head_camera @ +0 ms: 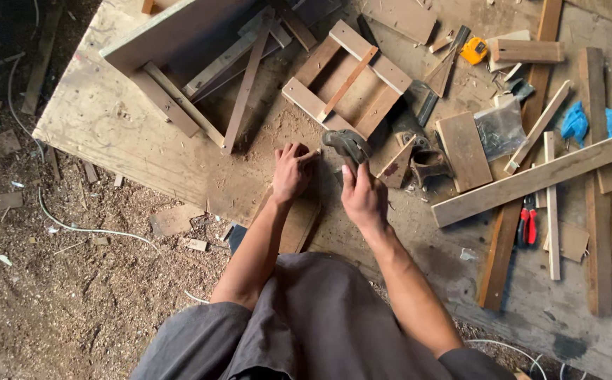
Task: The person smooths a triangular wooden piece with a metal file, then uses a hammer to tap its edges. They mark the wood with a pen and ruler, and briefly handle a small wooden frame. The work occurs on a cluttered workbench with scattered tools and wood scraps.
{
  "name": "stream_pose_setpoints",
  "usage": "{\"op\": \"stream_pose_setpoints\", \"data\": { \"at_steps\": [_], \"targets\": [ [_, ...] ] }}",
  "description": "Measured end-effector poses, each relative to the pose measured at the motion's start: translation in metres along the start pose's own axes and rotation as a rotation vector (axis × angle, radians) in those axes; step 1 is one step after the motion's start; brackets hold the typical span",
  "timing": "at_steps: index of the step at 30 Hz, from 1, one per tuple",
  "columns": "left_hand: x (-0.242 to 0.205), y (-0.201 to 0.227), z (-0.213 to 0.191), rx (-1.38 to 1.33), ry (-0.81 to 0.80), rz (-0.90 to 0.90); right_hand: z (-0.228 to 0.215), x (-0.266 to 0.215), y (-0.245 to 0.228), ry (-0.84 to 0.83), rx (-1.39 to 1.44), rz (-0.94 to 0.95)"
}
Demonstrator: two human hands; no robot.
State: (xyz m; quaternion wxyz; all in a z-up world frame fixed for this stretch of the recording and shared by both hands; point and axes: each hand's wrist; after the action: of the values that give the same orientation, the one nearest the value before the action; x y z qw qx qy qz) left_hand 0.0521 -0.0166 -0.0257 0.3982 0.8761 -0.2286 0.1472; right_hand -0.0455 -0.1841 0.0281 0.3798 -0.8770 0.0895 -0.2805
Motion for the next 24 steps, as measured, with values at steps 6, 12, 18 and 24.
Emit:
{"op": "stream_pose_setpoints", "data": {
  "at_steps": [6,12,18,24],
  "targets": [
    [0.003,0.002,0.002,0.017,-0.020,-0.007,0.005,-0.004,-0.004,-0.263,-0.168,0.300],
    [-0.002,-0.001,0.007,0.005,-0.003,-0.019,-0.001,-0.002,-0.030,-0.062,-0.162,0.173],
    [0.003,-0.007,-0.001,0.026,-0.046,-0.030,-0.013,-0.001,-0.032,-0.200,-0.277,0.456],
    [-0.023,0.042,-0.036,0.371,-0.245,-0.262,-0.049,-0.038,-0.008,-0.148,-0.501,0.485]
  ]
}}
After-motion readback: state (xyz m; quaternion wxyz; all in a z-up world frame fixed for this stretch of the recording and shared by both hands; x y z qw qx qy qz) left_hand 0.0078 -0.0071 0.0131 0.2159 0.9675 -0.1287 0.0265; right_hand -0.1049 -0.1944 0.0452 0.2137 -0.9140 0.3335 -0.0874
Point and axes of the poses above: each hand's wrist, its own x-axis towards the middle knuckle, its own z-axis out of the palm, y = z × x, and after that the axes turned 13 degrees about y, right-handed
